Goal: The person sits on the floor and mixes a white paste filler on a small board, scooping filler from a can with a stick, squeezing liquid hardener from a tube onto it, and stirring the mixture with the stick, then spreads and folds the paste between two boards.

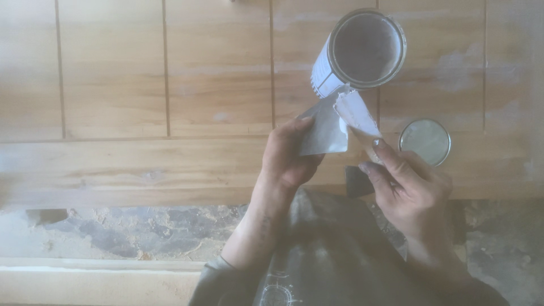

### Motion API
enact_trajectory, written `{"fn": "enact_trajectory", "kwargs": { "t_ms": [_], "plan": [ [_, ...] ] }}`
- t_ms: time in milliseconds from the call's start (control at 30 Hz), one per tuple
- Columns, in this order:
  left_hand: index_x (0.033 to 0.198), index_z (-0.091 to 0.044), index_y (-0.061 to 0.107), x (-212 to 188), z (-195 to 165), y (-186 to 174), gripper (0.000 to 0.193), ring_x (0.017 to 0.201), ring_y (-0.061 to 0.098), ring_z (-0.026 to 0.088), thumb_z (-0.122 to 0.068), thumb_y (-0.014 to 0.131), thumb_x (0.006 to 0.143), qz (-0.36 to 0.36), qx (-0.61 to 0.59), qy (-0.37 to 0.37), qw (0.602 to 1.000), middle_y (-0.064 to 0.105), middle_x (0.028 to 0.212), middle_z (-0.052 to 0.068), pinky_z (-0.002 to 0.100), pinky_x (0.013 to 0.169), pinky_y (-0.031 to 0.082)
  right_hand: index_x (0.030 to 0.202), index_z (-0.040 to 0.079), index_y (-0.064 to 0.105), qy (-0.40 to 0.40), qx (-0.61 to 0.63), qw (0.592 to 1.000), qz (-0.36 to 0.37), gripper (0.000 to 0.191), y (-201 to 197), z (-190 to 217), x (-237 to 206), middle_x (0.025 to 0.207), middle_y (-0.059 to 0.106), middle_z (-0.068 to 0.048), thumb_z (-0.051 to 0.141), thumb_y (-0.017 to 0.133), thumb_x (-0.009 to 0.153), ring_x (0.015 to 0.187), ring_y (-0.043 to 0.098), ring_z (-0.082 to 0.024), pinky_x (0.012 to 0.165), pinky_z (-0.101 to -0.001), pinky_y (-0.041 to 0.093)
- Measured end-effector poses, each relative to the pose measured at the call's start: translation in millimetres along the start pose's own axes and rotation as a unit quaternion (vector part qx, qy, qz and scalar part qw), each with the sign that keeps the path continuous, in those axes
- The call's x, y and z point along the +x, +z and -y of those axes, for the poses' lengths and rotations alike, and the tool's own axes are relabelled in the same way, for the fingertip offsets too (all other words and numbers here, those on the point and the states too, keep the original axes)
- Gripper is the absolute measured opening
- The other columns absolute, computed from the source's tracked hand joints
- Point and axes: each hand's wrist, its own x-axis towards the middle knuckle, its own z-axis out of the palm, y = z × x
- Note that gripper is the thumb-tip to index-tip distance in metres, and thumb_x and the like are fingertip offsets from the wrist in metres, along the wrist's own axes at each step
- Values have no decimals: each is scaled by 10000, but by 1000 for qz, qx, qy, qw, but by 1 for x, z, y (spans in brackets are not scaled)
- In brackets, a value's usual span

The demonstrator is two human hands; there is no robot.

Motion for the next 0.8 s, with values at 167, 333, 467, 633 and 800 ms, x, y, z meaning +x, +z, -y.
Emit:
{"fn": "enact_trajectory", "kwargs": {
  "t_ms": [167, 333, 467, 633, 800],
  "plan": [
    [1362, 105, 498, 0, -6, -1, 451, 1136, 655, 274, -90, 607, 970, -36, 10, 16, 999, 641, 1234, 187, 388, 1022, 525, 1427, 177, 626, 27, 18, 999, 9, 589, -1, -1, -6, 888, 675, -95, 30, 850, 903, 692, 656, -146, 567, -303, 492],
    [1357, 106, 502, 1, -6, -1, 485, 1120, 660, 268, -86, 629, 930, -51, 16, 17, 998, 653, 1215, 183, 377, 1011, 534, 1428, 165, 629, 39, 12, 999, 20, 574, -5, -2, -9, 979, 709, -122, 45, 840, 909, 728, 695, -143, 614, -291, 526],
    [1387, 128, 484, 1, -9, -1, 498, 1145, 654, 263, -84, 636, 964, 2, 8, 13, 1000, 645, 1244, 190, 360, 1031, 523, 1401, 93, 631, 45, 53, 997, 31, 533, -7, -7, -9, 1067, 714, -167, 66, 814, 901, 851, 716, -179, 693, -299, 547],
    [1387, 127, 480, 0, -8, 2, 510, 1149, 654, 265, -87, 641, 952, -9, 10, 10, 1000, 643, 1247, 191, 370, 1036, 520, 1381, 1, 618, 65, 121, 989, 52, 487, -8, -11, -7, 1095, 724, -175, 69, 763, 921, 919, 720, -178, 732, -293, 557],
    [1372, 126, 479, -1, -6, 4, 489, 1142, 664, 269, -92, 629, 960, 19, 4, -6, 1000, 644, 1244, 202, 373, 1033, 538, 1403, 14, 625, 114, 181, 970, 113, 493, -10, -13, -5, 836, 694, -55, 62, 726, 922, 674, 618, -90, 621, -262, 464]
  ]
}}
